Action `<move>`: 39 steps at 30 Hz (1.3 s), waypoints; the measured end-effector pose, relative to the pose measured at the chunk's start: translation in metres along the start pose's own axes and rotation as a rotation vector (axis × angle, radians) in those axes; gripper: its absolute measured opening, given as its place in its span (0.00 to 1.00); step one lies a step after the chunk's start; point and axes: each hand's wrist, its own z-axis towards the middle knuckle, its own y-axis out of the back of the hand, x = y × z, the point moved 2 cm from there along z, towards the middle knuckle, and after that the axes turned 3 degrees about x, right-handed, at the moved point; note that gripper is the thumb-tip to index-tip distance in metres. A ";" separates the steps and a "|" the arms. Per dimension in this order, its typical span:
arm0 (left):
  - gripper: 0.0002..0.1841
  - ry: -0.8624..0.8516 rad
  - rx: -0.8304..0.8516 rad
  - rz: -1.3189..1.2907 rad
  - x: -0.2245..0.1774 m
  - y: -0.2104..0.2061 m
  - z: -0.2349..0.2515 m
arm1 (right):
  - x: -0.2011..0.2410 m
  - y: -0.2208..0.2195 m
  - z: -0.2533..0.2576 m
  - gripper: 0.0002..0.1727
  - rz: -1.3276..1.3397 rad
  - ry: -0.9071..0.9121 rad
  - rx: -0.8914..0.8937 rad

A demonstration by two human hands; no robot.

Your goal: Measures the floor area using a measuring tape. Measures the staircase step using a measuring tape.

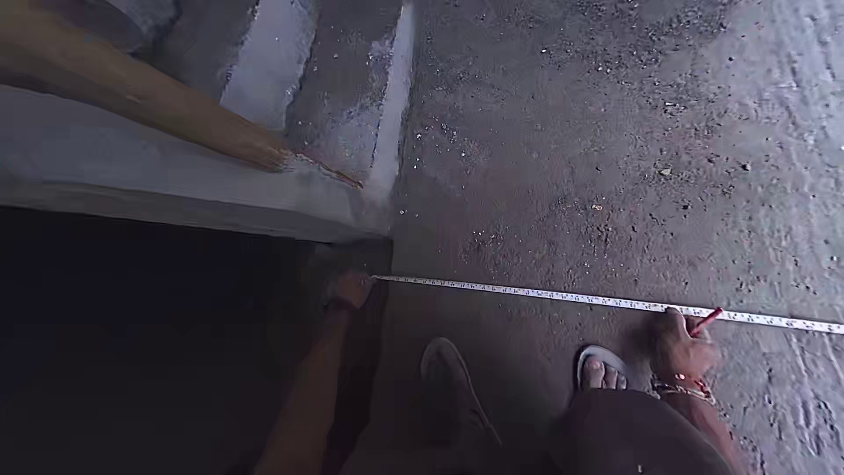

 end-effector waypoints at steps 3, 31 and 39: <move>0.25 -0.019 0.004 -0.024 0.000 -0.003 0.006 | 0.000 -0.003 -0.002 0.22 0.049 -0.003 -0.033; 0.21 -0.100 -0.111 -0.109 0.014 -0.028 0.024 | -0.002 -0.006 -0.002 0.23 -0.112 0.000 -0.105; 0.21 -0.070 -0.084 -0.090 0.013 -0.023 0.018 | 0.001 -0.007 -0.005 0.22 -0.108 -0.014 -0.100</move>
